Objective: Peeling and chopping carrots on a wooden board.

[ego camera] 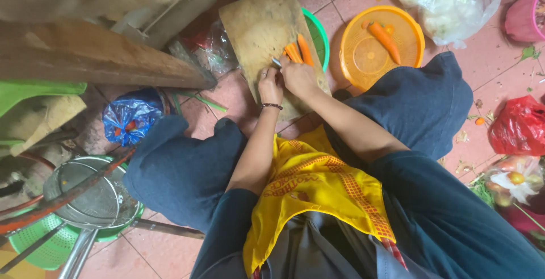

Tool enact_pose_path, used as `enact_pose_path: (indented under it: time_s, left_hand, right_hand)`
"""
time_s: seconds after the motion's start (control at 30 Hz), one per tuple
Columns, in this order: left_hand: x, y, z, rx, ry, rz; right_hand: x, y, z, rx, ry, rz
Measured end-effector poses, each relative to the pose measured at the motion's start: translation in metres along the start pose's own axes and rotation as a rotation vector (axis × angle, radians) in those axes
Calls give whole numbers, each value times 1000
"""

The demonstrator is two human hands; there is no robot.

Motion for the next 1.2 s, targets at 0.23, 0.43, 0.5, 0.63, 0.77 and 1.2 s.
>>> enact_pose_path:
  time_s: [0.23, 0.43, 0.5, 0.63, 0.77, 1.2]
  left_hand:
    - [-15, -7, 0, 24, -24, 0]
    - [-8, 1, 3, 40, 32, 109]
    - [-7, 4, 6, 38, 26, 78]
    - [-7, 2, 0, 48, 13, -2]
    - [-10, 2, 1, 66, 31, 22]
    - [-31, -3, 7, 3, 31, -92]
  right_hand:
    - [5, -19, 1, 110, 35, 20]
    - [0, 18, -5, 43, 2, -67]
    - [-10, 17, 0, -15, 11, -20]
    - [-6, -13, 3, 50, 42, 2]
    - [-15, -13, -1, 27, 40, 87]
    - [-10, -27, 9, 64, 12, 58]
Point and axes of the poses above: each hand's wrist, its own z-axis away from the middle knuckle, its own y-axis out of the back of the hand, x = y × z, the point moved 5 cm from there along -z, towards the middle knuckle, and after that the axes turned 2 degrees about -y, right-handed, at the moved point
